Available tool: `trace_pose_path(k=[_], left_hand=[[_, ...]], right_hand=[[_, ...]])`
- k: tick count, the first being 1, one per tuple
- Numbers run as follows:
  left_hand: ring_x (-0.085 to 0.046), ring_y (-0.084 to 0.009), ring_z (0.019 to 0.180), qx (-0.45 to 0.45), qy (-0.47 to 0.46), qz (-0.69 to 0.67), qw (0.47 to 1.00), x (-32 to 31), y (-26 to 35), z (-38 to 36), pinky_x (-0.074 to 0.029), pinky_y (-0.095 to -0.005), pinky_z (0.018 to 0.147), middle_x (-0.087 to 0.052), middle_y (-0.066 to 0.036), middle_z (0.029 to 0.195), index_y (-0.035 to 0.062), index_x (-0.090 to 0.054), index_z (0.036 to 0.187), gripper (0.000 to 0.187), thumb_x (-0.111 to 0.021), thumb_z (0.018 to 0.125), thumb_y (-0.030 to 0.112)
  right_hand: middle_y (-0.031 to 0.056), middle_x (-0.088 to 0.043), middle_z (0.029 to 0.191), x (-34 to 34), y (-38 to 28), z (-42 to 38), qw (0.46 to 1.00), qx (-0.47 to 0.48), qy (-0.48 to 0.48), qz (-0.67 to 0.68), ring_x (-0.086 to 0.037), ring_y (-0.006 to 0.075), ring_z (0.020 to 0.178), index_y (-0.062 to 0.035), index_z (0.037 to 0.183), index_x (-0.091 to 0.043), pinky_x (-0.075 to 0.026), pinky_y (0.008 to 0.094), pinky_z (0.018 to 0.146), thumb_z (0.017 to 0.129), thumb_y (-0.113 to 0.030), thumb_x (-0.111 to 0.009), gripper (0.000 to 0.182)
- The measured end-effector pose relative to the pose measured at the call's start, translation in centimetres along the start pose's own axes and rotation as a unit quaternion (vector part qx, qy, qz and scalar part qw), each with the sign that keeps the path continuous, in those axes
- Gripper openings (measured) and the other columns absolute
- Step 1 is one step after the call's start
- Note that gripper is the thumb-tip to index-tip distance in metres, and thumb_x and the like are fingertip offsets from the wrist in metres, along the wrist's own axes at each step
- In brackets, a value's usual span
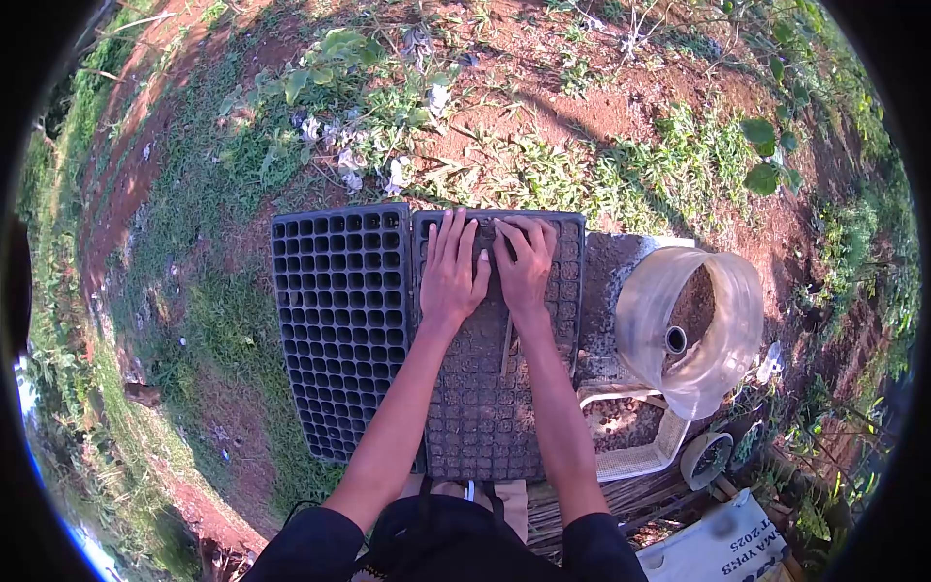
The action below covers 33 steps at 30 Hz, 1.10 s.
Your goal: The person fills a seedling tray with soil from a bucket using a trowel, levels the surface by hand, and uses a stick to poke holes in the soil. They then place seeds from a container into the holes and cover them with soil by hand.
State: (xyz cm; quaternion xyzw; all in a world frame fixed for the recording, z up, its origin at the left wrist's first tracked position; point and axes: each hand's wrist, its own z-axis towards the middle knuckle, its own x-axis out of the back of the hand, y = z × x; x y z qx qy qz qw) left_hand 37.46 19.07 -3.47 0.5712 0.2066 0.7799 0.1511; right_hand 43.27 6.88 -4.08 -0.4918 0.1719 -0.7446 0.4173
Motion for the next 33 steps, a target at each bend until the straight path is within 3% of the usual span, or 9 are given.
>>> trace_pose_path(k=[10,28,31,33], left_hand=[[-0.032,-0.0361,0.151,-0.001,-0.007,0.001,1.0,0.1,0.0,0.0,-0.022,-0.0533,0.126,-0.041,-0.02,0.157,-0.0006,-0.048,0.145,0.053,-0.052,0.098,0.024],[-0.03,-0.0363,0.152,0.005,-0.024,-0.006,1.0,0.4,0.1,0.1,-0.02,-0.0532,0.127,-0.038,-0.021,0.159,0.0017,-0.05,0.143,0.053,-0.051,0.095,0.022],[-0.03,-0.0366,0.152,0.003,-0.028,-0.008,1.0,0.6,0.2,0.1,-0.02,-0.0534,0.126,-0.038,-0.021,0.159,0.0032,-0.053,0.143,0.053,-0.051,0.094,0.021],[-0.03,-0.0381,0.152,-0.003,-0.028,-0.011,1.0,0.7,0.2,0.1,-0.02,-0.0543,0.126,-0.038,-0.022,0.159,0.0048,-0.053,0.145,0.054,-0.051,0.093,0.021]], right_hand=[[0.0069,-0.075,0.099,0.2,-0.8,-0.1,1.0,-0.004,0.005,0.006,-0.06,0.0297,0.103,-0.0082,0.109,-0.073,-0.046,0.0412,0.095,0.083,-0.003,-0.075,0.026],[0.0079,-0.073,0.099,0.1,-1.1,-0.3,0.995,0.034,-0.031,-0.087,-0.058,0.0325,0.11,-0.0054,0.109,-0.068,-0.042,0.0471,0.1,0.087,-0.008,-0.071,0.022],[0.0087,-0.073,0.1,0.3,-1.0,-0.4,0.997,-0.003,-0.039,-0.059,-0.058,0.0327,0.113,-0.0066,0.111,-0.068,-0.043,0.0484,0.102,0.088,-0.007,-0.07,0.024],[0.009,-0.074,0.103,0.7,-0.6,-0.3,0.997,-0.046,-0.043,0.051,-0.057,0.0329,0.117,-0.009,0.117,-0.069,-0.043,0.0493,0.107,0.088,-0.005,-0.069,0.028]])
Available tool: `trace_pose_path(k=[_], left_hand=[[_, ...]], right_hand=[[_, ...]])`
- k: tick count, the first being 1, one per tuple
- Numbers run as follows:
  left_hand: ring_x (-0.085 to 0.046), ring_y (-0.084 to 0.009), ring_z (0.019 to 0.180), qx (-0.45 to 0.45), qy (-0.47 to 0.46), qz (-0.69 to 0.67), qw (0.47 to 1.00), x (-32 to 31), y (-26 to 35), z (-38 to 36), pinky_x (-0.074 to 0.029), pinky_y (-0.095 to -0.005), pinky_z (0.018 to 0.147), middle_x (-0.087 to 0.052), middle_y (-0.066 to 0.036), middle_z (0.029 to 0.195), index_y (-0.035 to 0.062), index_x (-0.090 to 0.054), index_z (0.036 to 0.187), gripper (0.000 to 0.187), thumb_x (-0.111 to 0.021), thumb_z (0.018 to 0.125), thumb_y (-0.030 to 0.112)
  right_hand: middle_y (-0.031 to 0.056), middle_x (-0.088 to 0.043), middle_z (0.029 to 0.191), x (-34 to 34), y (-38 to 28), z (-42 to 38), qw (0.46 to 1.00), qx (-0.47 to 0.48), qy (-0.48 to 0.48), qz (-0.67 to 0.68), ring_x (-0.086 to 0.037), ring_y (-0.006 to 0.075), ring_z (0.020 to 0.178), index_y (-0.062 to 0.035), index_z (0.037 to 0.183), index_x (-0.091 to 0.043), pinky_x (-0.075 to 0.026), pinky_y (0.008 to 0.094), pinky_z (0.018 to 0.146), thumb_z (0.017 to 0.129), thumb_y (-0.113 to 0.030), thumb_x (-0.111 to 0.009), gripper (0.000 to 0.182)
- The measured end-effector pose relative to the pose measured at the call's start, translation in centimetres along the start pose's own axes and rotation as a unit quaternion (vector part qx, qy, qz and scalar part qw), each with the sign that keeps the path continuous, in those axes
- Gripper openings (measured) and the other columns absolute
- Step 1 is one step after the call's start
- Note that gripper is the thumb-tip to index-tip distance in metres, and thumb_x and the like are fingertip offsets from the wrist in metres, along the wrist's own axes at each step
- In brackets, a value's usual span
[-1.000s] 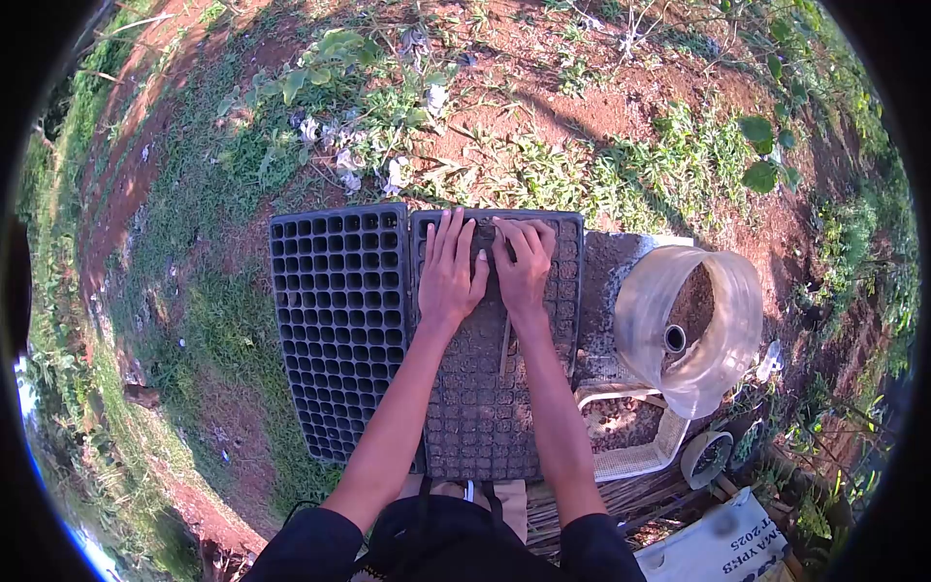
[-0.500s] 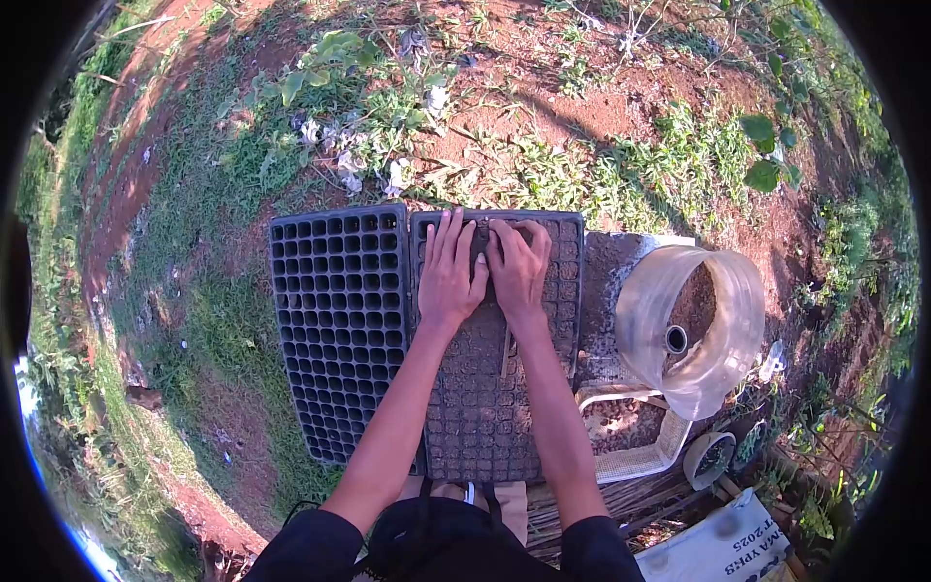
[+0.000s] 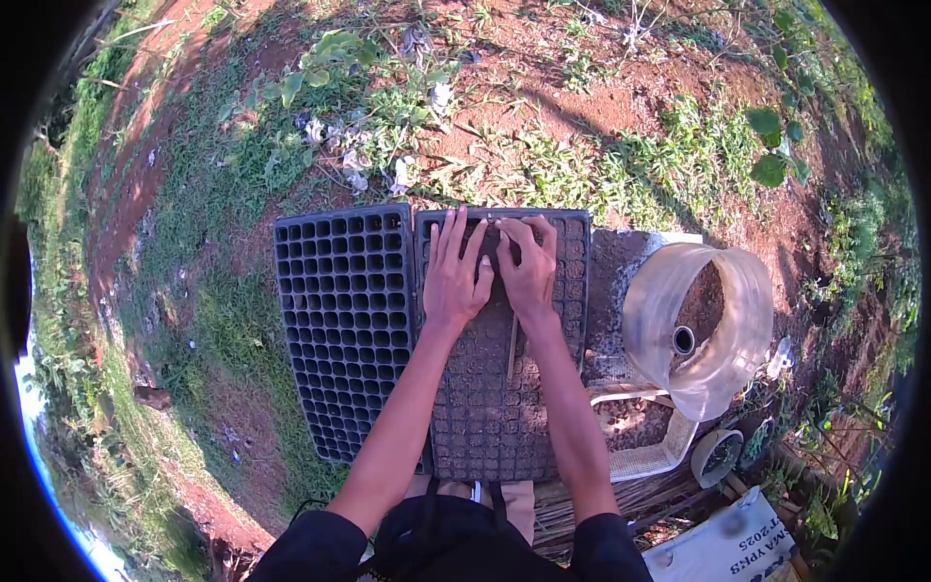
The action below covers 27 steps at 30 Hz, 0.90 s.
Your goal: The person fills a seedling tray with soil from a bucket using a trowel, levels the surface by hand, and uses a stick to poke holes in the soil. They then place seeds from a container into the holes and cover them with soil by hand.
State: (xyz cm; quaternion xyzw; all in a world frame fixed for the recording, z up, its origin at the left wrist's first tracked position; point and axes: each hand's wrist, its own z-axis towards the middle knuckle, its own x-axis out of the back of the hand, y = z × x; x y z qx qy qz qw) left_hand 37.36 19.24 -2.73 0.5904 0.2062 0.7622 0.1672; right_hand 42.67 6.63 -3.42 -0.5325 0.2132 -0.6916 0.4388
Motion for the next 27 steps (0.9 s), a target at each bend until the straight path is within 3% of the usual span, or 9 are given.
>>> trace_pose_path(k=[4,6,7,9,15,22,27], left_hand=[[-0.03,-0.0394,0.151,-0.008,-0.006,0.005,1.0,0.1,0.0,0.0,-0.02,-0.0551,0.126,-0.037,-0.023,0.159,0.0056,-0.053,0.146,0.056,-0.051,0.093,0.022],[-0.03,-0.0399,0.151,-0.001,-0.007,-0.003,1.0,0.1,-0.1,0.0,-0.02,-0.0556,0.126,-0.037,-0.024,0.159,0.0053,-0.053,0.146,0.055,-0.05,0.094,0.024],[-0.03,-0.0399,0.151,-0.001,-0.006,-0.003,1.0,0.0,-0.1,0.0,-0.02,-0.0556,0.126,-0.037,-0.024,0.159,0.0053,-0.053,0.146,0.055,-0.05,0.094,0.024],[-0.029,-0.0398,0.151,0.009,0.005,-0.022,1.0,-0.1,-0.1,0.0,-0.019,-0.0556,0.126,-0.037,-0.024,0.159,0.0054,-0.053,0.145,0.055,-0.048,0.095,0.026],[-0.029,-0.0399,0.151,0.014,0.0,-0.024,1.0,0.0,-0.2,0.0,-0.018,-0.0553,0.126,-0.037,-0.024,0.159,0.0058,-0.052,0.146,0.055,-0.046,0.096,0.029],[-0.028,-0.0413,0.152,0.015,-0.01,-0.018,1.0,0.2,0.0,0.1,-0.019,-0.0559,0.126,-0.034,-0.026,0.16,0.0046,-0.05,0.148,0.058,-0.046,0.097,0.032],[-0.029,-0.0409,0.151,0.015,-0.002,-0.016,1.0,0.2,0.1,0.1,-0.018,-0.0556,0.126,-0.035,-0.024,0.159,0.0095,-0.052,0.148,0.056,-0.046,0.096,0.029]], right_hand=[[0.0109,-0.072,0.117,2.1,0.7,0.0,0.999,0.008,-0.037,-0.004,-0.056,0.0345,0.122,-0.0108,0.123,-0.07,-0.043,0.0492,0.111,0.088,-0.005,-0.069,0.035],[0.012,-0.064,0.138,2.9,0.8,-0.1,0.989,0.064,-0.098,-0.086,-0.054,0.036,0.125,-0.0153,0.126,-0.072,-0.04,0.0507,0.114,0.087,-0.009,-0.071,0.039],[0.012,-0.064,0.138,3.1,0.7,-0.2,0.989,0.064,-0.097,-0.087,-0.054,0.036,0.125,-0.0153,0.126,-0.072,-0.04,0.0507,0.114,0.087,-0.009,-0.071,0.039],[0.0138,-0.048,0.155,3.3,0.6,-0.3,0.977,0.104,-0.136,-0.13,-0.048,0.0385,0.133,-0.0222,0.128,-0.072,-0.033,0.055,0.118,0.089,-0.016,-0.072,0.04],[0.0174,-0.037,0.162,3.0,0.7,-0.1,0.968,0.112,-0.155,-0.164,-0.035,0.0426,0.145,-0.0322,0.134,-0.07,-0.022,0.0591,0.123,0.094,-0.031,-0.067,0.039],[0.017,-0.035,0.163,2.9,0.6,-0.1,0.97,0.094,-0.15,-0.167,-0.034,0.0429,0.146,-0.0315,0.135,-0.069,-0.02,0.0593,0.124,0.095,-0.031,-0.067,0.04],[0.0151,-0.039,0.162,2.9,1.2,-0.4,0.974,0.099,-0.127,-0.157,-0.035,0.0418,0.145,-0.0276,0.129,-0.073,-0.022,0.0593,0.123,0.094,-0.03,-0.068,0.036]])
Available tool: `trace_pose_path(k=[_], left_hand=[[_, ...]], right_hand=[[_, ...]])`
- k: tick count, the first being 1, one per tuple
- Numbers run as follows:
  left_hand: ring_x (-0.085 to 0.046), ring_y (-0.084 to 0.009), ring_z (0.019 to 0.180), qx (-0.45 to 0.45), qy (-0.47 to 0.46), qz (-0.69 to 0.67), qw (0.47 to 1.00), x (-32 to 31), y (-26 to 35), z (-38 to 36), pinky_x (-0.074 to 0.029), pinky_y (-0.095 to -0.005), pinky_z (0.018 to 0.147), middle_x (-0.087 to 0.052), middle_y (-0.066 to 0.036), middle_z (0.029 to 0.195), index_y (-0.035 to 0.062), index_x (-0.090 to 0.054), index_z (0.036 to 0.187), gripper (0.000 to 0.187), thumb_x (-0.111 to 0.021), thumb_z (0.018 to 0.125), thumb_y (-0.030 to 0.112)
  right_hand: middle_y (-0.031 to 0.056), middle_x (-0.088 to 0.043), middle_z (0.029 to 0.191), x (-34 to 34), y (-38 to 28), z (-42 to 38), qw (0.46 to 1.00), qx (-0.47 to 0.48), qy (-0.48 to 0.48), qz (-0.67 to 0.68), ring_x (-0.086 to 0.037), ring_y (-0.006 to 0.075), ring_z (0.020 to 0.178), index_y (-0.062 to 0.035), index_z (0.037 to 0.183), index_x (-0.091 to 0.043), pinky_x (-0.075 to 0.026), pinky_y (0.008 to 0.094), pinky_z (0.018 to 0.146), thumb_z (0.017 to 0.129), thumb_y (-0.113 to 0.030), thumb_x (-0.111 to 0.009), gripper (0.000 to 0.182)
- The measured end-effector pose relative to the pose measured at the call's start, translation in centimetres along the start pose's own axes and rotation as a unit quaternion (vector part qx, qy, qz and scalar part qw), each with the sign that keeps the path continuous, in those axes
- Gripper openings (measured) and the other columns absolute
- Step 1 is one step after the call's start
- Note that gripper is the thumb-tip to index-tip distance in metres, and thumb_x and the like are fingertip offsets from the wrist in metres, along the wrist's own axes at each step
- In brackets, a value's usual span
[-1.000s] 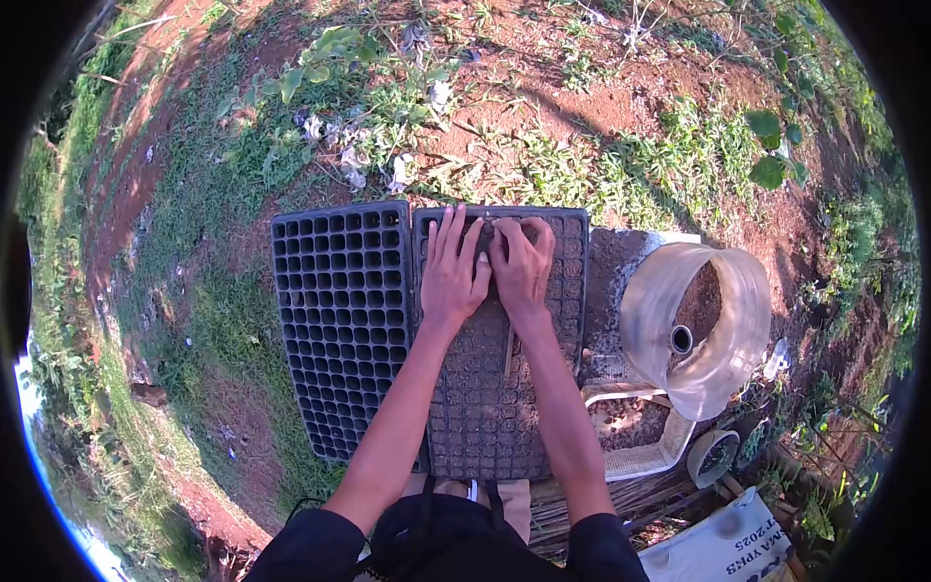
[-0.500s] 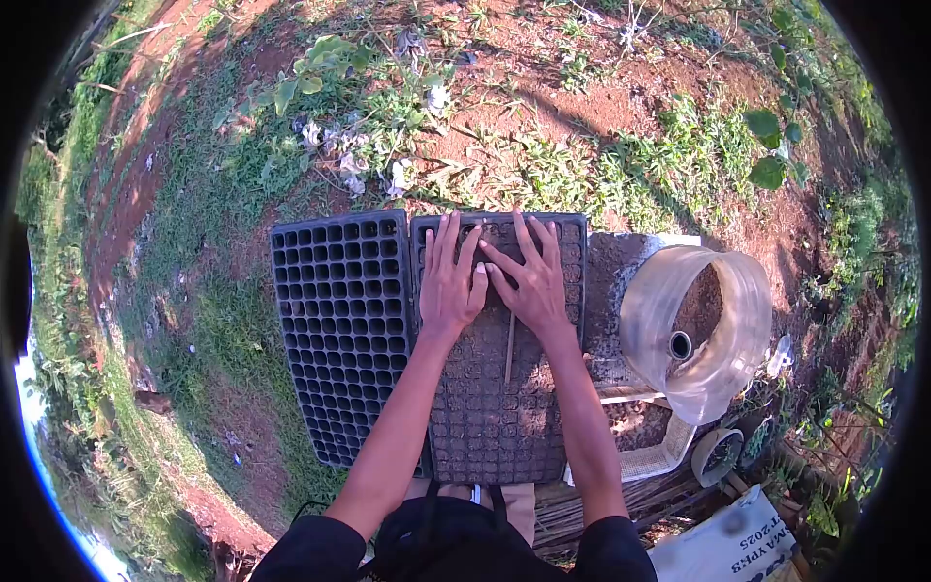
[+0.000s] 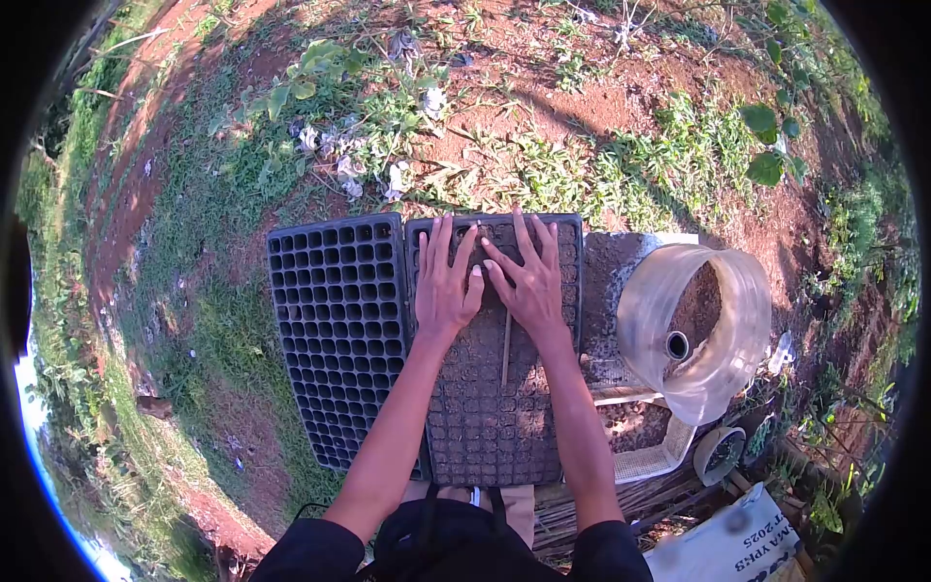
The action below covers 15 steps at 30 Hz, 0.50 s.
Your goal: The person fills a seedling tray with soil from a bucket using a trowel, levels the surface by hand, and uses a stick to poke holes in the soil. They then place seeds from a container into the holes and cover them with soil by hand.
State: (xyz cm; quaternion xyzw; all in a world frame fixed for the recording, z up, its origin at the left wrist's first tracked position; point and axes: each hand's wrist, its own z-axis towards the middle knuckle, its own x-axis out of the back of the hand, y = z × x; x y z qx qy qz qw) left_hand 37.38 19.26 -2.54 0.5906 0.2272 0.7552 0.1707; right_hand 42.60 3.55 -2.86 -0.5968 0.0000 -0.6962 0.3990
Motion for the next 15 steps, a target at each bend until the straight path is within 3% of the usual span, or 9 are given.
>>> trace_pose_path(k=[10,15], left_hand=[[-0.03,-0.0408,0.151,-0.007,0.0,0.008,1.0,0.02,-0.07,-0.07,-0.018,-0.0549,0.126,-0.035,-0.025,0.159,0.0079,-0.056,0.144,0.054,-0.048,0.095,0.029],[-0.029,-0.0405,0.151,-0.01,-0.001,0.01,1.0,0.06,-0.03,-0.08,-0.018,-0.0549,0.126,-0.034,-0.025,0.16,0.0068,-0.057,0.142,0.053,-0.051,0.093,0.027]], right_hand=[[0.0156,-0.042,0.16,-0.21,-0.15,0.25,1.0,-0.007,0.011,-0.011,-0.038,0.0414,0.143,-0.0264,0.128,-0.074,-0.024,0.06,0.122,0.093,-0.03,-0.069,0.035],[0.0152,-0.048,0.155,-0.14,-0.18,0.14,0.999,-0.014,0.05,0.004,-0.042,0.0402,0.141,-0.0197,0.124,-0.076,-0.026,0.0595,0.122,0.092,-0.027,-0.07,0.033]])
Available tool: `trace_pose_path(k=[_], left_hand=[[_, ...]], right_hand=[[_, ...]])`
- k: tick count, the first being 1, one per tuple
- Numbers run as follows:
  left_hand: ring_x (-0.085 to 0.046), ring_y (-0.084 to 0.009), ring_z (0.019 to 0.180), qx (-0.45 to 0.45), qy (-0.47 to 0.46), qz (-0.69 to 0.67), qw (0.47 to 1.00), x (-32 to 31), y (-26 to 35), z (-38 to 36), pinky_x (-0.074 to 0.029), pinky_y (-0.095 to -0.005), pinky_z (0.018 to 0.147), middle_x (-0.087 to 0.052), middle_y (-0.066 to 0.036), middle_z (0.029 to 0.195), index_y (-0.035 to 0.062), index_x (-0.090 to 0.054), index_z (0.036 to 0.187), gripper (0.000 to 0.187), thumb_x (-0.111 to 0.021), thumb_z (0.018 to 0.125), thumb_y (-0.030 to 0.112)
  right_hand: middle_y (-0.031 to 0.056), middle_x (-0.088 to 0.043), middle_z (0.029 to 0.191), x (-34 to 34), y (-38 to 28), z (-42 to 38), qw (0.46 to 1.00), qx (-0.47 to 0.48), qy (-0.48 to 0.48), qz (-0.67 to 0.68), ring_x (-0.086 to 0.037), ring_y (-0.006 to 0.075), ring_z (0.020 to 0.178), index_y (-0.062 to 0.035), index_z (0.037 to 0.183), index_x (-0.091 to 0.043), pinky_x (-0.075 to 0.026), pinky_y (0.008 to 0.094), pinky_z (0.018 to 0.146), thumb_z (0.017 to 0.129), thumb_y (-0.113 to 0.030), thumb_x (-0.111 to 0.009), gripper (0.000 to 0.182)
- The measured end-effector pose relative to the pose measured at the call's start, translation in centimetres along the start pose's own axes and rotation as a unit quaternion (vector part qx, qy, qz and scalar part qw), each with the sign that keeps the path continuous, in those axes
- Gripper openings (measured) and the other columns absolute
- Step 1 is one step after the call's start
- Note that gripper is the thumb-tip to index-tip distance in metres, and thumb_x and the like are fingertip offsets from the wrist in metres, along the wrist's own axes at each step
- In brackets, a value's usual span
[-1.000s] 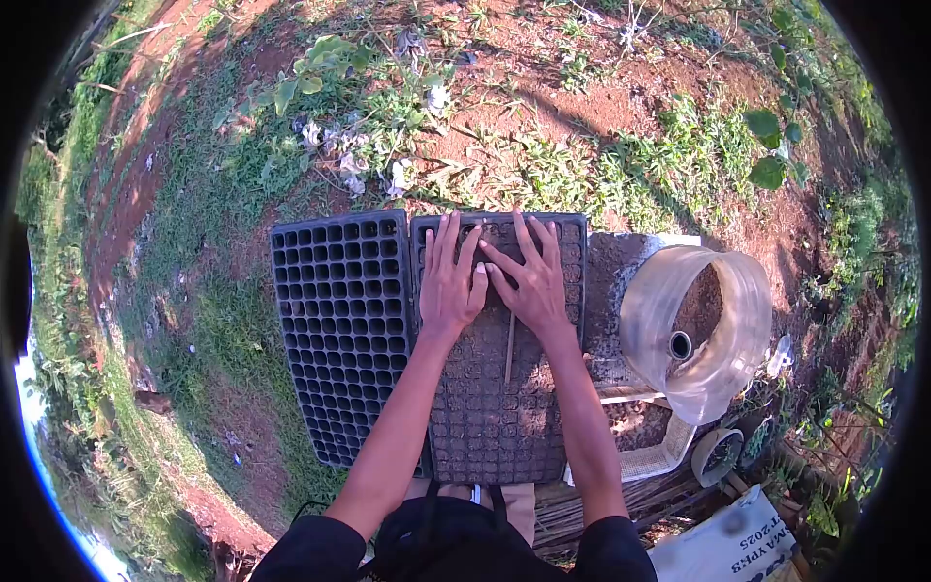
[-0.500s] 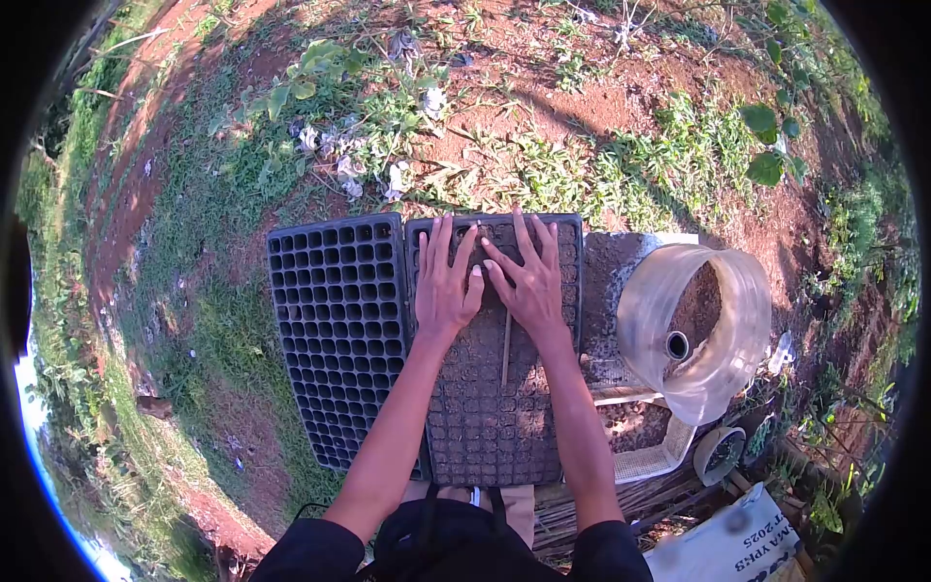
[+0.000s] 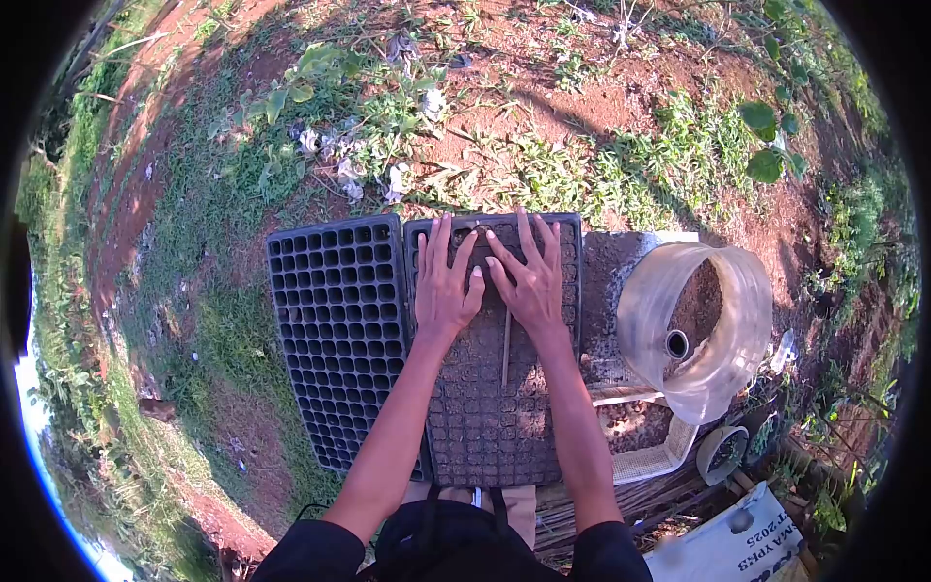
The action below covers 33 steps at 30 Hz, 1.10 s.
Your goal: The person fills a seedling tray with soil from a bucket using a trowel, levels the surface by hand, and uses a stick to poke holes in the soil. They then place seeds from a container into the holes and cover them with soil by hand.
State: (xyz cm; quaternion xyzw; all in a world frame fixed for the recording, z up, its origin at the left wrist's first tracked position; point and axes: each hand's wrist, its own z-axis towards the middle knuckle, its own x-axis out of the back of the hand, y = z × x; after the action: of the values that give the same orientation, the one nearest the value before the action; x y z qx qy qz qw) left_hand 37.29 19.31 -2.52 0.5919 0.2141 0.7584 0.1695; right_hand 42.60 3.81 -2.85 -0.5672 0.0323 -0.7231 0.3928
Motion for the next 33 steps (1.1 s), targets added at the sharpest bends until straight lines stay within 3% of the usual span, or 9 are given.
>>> trace_pose_path(k=[7,13,21,33], left_hand=[[-0.029,-0.0404,0.151,0.0,0.005,0.001,1.0,-0.14,-0.09,0.0,-0.019,-0.0554,0.126,-0.034,-0.024,0.159,0.0052,-0.055,0.141,0.054,-0.053,0.092,0.028],[-0.028,-0.04,0.151,0.0,0.003,0.004,1.0,-0.17,-0.16,-0.13,-0.019,-0.0556,0.126,-0.034,-0.024,0.159,0.004,-0.054,0.141,0.055,-0.053,0.092,0.029],[-0.029,-0.0384,0.152,-0.016,-0.003,0.009,1.0,-0.03,-0.05,-0.07,-0.017,-0.0551,0.126,-0.035,-0.024,0.16,0.0123,-0.056,0.147,0.056,-0.052,0.094,0.028],[-0.029,-0.0389,0.152,-0.023,-0.004,0.021,1.0,0.02,-0.08,-0.2,-0.02,-0.0556,0.126,-0.034,-0.024,0.161,0.0081,-0.055,0.147,0.058,-0.054,0.092,0.025]], right_hand=[[0.0103,-0.057,0.148,-0.13,0.27,-0.46,1.0,0.007,0.028,-0.012,-0.047,0.0392,0.136,-0.0136,0.111,-0.081,-0.029,0.0592,0.12,0.093,-0.023,-0.069,0.023],[0.0101,-0.055,0.151,-0.03,-0.16,-0.18,0.999,0.014,0.001,-0.03,-0.045,0.0396,0.137,-0.0156,0.117,-0.079,-0.028,0.0604,0.12,0.094,-0.024,-0.069,0.027],[0.013,-0.05,0.154,-0.18,-0.08,-0.02,0.999,0.012,-0.019,-0.039,-0.043,0.0397,0.138,-0.0202,0.126,-0.075,-0.026,0.0607,0.121,0.095,-0.028,-0.067,0.033],[0.0171,-0.045,0.157,-0.13,0.22,-0.23,0.999,0.012,-0.033,-0.004,-0.041,0.0418,0.14,-0.0236,0.136,-0.069,-0.024,0.0604,0.122,0.097,-0.029,-0.066,0.039]])
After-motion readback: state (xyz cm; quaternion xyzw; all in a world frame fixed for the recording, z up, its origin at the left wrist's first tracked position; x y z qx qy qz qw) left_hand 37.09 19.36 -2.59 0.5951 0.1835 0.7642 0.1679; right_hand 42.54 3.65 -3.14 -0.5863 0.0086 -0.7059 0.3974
